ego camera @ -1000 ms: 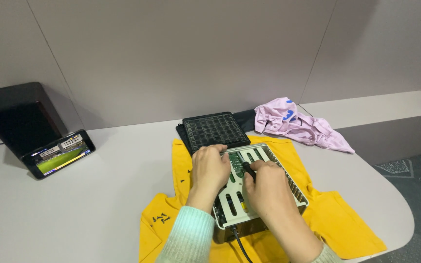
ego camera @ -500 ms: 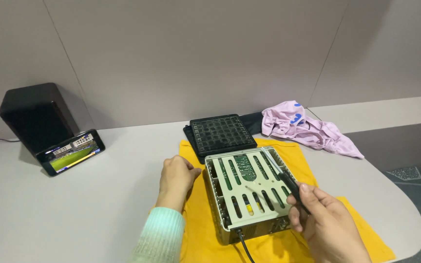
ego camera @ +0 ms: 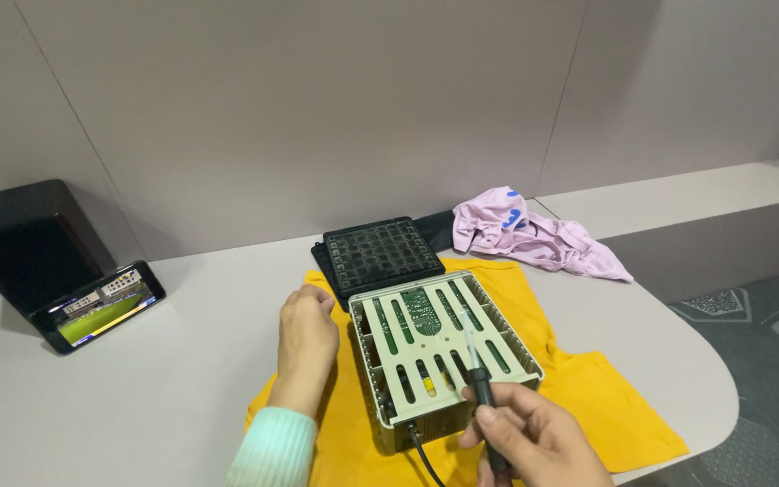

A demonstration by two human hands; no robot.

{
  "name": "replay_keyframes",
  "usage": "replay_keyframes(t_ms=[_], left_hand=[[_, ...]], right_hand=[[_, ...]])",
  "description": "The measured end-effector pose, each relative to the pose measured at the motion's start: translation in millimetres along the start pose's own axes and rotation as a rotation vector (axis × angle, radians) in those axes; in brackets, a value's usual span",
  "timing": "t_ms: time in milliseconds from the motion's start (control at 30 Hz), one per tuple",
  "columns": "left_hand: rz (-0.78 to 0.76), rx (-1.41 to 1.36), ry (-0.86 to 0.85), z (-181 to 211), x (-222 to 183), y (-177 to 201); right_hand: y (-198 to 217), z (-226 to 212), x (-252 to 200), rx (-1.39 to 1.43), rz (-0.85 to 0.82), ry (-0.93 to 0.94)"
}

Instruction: Securing internal components of an electronic device using a screwdriver.

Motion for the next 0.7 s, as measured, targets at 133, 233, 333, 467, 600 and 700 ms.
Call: replay_keyframes(t_ms=[133, 233, 333, 467, 600, 700], left_hand=[[-0.099, -0.72, 0.15, 48, -43, 43], [-0.363, -1.424, 0.444, 74, -88, 50], [-0.422, -1.687, 0.523, 75, -104, 29], [-0.471, -1.769, 0.555, 80, -119, 27], [-0.441, -1.725, 0.513, 74, -119, 21], [-0.347, -1.63, 0.38, 70, -117, 17]], right_hand=[[-6, 9, -4, -0.52, 0.107, 0.131], [-12, 12, -4, -0.756, 0.171, 0.279], [-14, 18, 3, -0.786, 0.123, 0.342], [-15, 19, 5, -0.889, 0.095, 0.493], [-14, 20, 6, -0.919, 0.098, 0.481], [-5, 30, 13, -0.965, 0.061, 0.81]])
Point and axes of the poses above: each hand's wrist, its own x-axis towards the middle knuckle, its own y-axis out of the back of the hand, z = x × y, the point moved 4 cm from there along x, towards the middle knuckle, and after that the axes turned 15 degrees about x, right-handed, at the moved point
